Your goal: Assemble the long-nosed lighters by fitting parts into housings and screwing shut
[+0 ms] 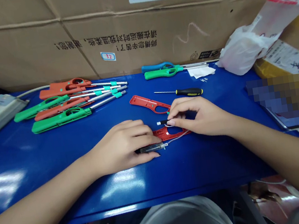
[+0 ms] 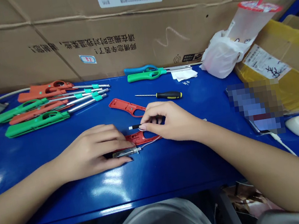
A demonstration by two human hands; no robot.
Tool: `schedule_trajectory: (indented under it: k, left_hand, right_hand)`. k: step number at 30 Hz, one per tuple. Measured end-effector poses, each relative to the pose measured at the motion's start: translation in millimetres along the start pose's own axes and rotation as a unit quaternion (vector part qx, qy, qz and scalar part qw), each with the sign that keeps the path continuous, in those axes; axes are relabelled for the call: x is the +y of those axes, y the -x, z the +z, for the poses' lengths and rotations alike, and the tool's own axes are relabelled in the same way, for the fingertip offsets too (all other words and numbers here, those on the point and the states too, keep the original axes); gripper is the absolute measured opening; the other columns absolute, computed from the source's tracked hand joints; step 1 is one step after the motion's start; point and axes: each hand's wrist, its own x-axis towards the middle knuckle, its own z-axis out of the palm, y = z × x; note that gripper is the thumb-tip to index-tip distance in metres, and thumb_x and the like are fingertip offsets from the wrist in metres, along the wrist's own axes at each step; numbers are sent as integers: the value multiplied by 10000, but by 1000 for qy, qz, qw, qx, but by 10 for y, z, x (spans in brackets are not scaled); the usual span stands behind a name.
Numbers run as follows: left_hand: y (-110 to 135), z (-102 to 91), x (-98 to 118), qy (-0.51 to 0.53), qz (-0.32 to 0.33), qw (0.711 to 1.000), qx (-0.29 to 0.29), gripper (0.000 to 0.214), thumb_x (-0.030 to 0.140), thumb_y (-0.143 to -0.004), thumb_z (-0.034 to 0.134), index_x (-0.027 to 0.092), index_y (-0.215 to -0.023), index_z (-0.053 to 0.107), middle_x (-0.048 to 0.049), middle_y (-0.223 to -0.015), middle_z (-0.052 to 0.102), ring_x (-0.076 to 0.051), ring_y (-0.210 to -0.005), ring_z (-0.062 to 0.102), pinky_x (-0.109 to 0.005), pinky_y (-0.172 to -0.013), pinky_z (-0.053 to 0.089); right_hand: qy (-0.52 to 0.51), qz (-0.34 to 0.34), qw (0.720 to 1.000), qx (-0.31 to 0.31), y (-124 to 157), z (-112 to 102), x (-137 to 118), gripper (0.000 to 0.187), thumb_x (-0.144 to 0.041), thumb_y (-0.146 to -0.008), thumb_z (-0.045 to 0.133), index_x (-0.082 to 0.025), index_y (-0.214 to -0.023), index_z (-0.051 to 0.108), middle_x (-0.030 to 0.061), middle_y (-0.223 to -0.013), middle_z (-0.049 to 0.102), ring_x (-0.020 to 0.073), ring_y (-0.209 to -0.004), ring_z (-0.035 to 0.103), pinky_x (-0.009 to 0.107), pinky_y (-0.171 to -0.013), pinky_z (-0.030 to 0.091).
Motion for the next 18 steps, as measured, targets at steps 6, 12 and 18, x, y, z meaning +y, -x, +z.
schedule_trajectory:
  k: [6,12,18]
  left_hand:
    - [-17,12,18,16,-10,1000,8,273,404,-983,675,199,-1150,740,-46,-971,772,-181,-844,666,-314,-773,491]
    - [-17,31,9,62,-50,997,-7,223,247,-1029,576,181,-1166,739,-72,-1012,754,-196,-933,686,-331,-851,520]
    - [-15,82,10,87,-65,992,71,142,206,-1004,622,151,-1071,733,-57,-951,747,-146,-845,680,-265,-787,534]
  right_hand:
    - [-66,72,995,-23,-17,-40,6,233,-396,-881,733,-168,-884,782,58,-905,704,138,-689,610,281,-590,459]
    - [-40,64,997,-28,-13,-53,-38,199,-363,-884,728,-175,-873,792,53,-889,744,165,-772,659,303,-695,497]
    - [-17,61,997,-50,-10,-5,-30,156,-321,-895,722,-199,-859,810,29,-871,763,161,-804,664,306,-729,485]
